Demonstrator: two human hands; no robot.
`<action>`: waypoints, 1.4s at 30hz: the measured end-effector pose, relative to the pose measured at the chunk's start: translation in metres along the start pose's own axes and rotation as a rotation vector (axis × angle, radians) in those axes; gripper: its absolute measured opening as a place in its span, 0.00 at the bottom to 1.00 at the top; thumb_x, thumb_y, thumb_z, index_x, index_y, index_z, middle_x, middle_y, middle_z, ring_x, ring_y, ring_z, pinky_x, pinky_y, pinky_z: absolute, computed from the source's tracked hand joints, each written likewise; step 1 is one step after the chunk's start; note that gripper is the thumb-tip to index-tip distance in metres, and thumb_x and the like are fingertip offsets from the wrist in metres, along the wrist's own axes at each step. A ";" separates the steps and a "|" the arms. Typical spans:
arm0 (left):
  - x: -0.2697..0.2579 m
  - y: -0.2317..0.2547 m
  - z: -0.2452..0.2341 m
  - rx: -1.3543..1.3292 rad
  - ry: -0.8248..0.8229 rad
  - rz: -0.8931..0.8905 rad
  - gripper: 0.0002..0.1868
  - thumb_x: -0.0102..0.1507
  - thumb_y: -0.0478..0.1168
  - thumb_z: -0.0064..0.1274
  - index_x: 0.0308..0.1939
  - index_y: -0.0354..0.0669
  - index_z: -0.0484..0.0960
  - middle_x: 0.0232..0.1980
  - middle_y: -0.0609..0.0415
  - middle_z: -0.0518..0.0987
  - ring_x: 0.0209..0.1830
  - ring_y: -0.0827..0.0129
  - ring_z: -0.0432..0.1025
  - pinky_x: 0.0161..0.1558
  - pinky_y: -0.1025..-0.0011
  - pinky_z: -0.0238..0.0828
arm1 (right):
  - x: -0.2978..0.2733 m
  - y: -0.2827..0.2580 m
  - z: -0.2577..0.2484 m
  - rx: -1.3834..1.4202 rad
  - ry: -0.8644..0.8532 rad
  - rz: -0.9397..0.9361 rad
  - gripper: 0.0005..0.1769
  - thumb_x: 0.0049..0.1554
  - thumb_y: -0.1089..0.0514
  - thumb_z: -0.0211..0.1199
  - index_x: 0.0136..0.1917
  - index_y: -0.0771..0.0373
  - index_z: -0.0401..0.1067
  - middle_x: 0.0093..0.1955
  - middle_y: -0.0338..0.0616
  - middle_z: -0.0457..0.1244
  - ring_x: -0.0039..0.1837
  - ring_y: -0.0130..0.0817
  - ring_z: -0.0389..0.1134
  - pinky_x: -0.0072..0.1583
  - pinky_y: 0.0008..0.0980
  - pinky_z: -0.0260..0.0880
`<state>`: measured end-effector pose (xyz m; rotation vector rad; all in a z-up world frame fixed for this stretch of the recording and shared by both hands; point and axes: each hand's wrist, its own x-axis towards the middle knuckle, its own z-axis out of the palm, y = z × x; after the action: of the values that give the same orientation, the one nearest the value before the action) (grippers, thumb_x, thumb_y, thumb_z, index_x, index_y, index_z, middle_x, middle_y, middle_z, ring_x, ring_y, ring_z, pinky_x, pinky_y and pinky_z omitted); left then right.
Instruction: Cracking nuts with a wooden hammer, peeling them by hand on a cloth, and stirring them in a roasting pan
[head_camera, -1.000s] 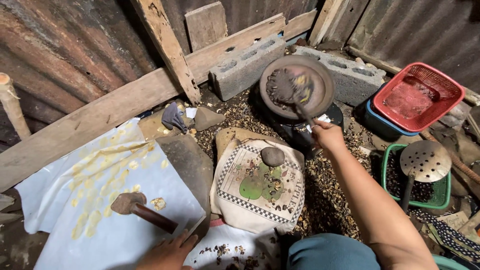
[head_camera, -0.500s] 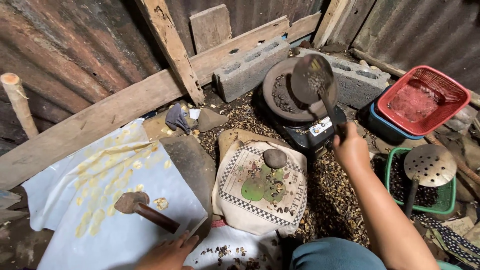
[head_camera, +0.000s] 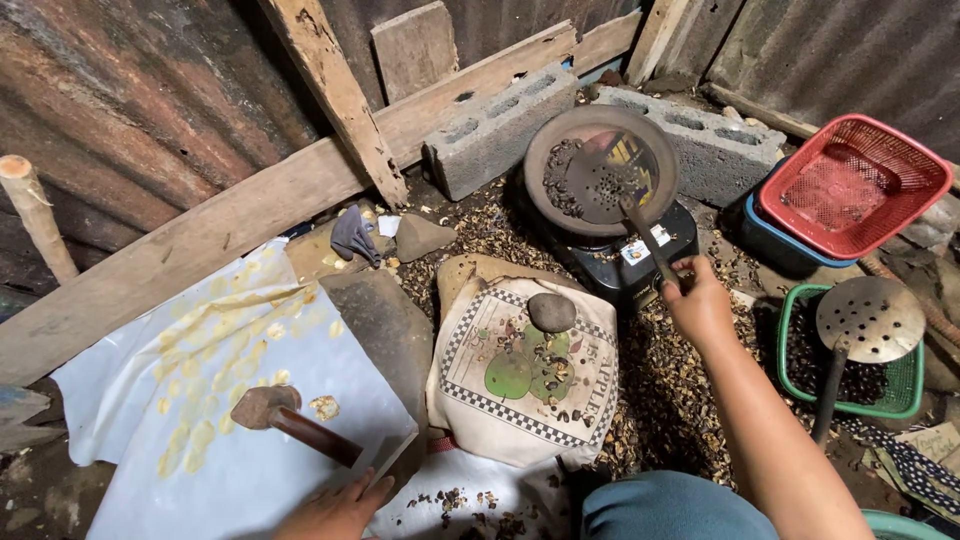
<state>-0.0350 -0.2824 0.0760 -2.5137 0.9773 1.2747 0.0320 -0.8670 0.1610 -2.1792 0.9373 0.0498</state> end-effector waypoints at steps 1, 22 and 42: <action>-0.001 0.002 -0.002 -0.007 -0.042 -0.040 0.37 0.70 0.50 0.46 0.79 0.58 0.46 0.80 0.42 0.48 0.75 0.47 0.55 0.72 0.47 0.53 | 0.014 0.017 0.010 0.022 0.039 -0.075 0.17 0.62 0.65 0.60 0.64 0.62 0.64 0.51 0.57 0.68 0.42 0.44 0.71 0.40 0.38 0.72; -0.005 0.008 -0.002 -0.033 -0.046 -0.085 0.33 0.70 0.52 0.42 0.78 0.62 0.49 0.80 0.47 0.48 0.73 0.50 0.60 0.72 0.51 0.56 | 0.063 0.061 0.032 0.773 -0.203 -0.014 0.12 0.61 0.66 0.58 0.59 0.64 0.66 0.35 0.45 0.60 0.27 0.28 0.56 0.26 0.26 0.51; -0.024 0.039 -0.049 -0.008 -0.180 -0.116 0.34 0.73 0.54 0.37 0.80 0.63 0.42 0.83 0.54 0.41 0.78 0.51 0.51 0.74 0.47 0.51 | 0.070 0.064 0.035 0.704 -0.183 -0.035 0.12 0.62 0.64 0.60 0.59 0.64 0.65 0.37 0.47 0.61 0.31 0.33 0.60 0.30 0.29 0.61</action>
<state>-0.0363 -0.3211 0.1304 -2.3717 0.7766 1.4410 0.0511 -0.9153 0.0746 -1.5087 0.6758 -0.0861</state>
